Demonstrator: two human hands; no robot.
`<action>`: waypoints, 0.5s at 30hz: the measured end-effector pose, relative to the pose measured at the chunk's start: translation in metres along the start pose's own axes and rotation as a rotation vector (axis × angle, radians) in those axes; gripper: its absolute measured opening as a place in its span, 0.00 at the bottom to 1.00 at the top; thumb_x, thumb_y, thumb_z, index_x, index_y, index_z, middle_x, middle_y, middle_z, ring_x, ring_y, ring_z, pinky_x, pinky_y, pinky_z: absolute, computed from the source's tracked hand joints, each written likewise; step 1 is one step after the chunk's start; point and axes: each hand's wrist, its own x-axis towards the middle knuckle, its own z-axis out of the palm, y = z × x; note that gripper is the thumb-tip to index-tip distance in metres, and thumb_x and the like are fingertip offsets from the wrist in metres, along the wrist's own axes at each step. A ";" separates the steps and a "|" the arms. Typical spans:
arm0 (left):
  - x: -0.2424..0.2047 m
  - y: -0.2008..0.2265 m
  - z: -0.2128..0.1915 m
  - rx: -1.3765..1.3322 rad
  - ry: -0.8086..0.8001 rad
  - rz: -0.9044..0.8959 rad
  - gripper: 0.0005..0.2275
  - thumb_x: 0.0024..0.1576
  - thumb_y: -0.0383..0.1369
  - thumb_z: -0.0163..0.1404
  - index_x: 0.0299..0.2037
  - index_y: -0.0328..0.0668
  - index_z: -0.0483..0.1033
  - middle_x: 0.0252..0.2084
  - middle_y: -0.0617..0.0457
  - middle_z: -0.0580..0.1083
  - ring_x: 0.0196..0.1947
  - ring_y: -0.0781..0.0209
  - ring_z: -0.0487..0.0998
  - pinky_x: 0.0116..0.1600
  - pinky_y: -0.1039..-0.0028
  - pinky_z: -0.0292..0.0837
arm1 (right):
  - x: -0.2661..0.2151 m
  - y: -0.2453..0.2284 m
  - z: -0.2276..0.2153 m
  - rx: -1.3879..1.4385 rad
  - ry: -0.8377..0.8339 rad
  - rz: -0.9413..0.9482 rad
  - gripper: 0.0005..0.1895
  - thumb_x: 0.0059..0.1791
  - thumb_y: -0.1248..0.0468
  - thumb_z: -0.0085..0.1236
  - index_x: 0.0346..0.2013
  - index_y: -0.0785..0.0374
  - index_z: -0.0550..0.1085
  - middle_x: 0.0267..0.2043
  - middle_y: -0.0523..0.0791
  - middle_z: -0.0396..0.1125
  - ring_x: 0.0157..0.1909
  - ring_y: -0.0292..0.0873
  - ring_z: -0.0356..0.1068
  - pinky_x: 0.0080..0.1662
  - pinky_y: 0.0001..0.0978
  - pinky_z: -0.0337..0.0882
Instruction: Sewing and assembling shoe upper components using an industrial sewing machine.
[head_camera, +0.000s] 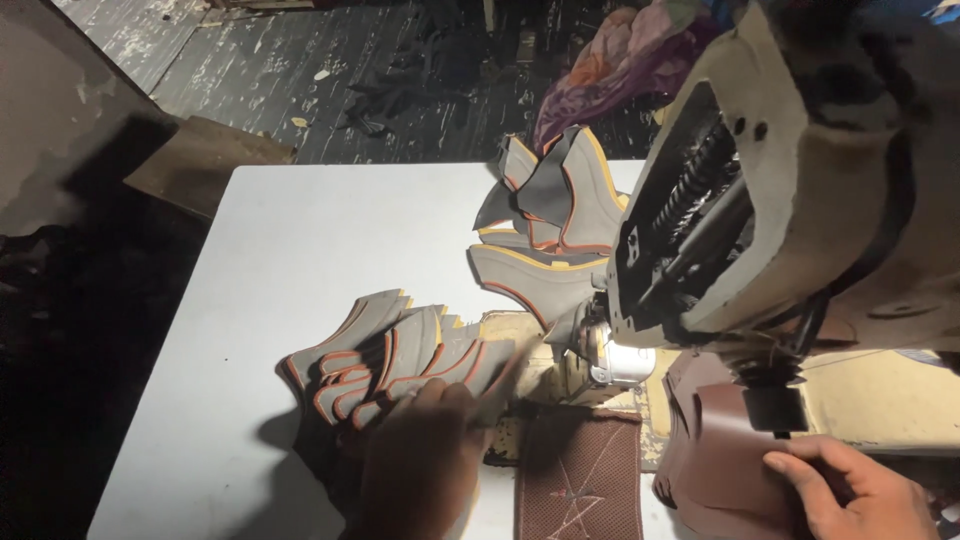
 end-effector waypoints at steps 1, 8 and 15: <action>0.007 0.004 -0.011 -0.003 -0.002 0.000 0.12 0.43 0.36 0.59 0.33 0.42 0.73 0.33 0.48 0.74 0.40 0.46 0.77 0.44 0.52 0.68 | -0.004 0.005 0.008 -0.003 0.001 0.002 0.09 0.47 0.66 0.70 0.41 0.64 0.85 0.39 0.49 0.78 0.41 0.40 0.79 0.52 0.31 0.76; 0.011 -0.017 -0.009 -0.629 -0.577 -0.560 0.15 0.54 0.43 0.55 0.34 0.37 0.78 0.26 0.45 0.78 0.30 0.56 0.81 0.39 0.65 0.73 | -0.049 -0.067 0.061 0.561 -0.280 -0.292 0.12 0.40 0.74 0.68 0.37 0.67 0.81 0.34 0.47 0.80 0.41 0.36 0.78 0.47 0.28 0.76; -0.020 -0.026 0.039 -0.826 -0.408 -0.501 0.15 0.50 0.40 0.61 0.35 0.34 0.78 0.25 0.54 0.77 0.28 0.71 0.77 0.37 0.74 0.73 | -0.075 -0.156 0.059 0.238 -0.114 -0.479 0.11 0.41 0.69 0.67 0.38 0.64 0.80 0.29 0.47 0.81 0.34 0.35 0.82 0.38 0.28 0.77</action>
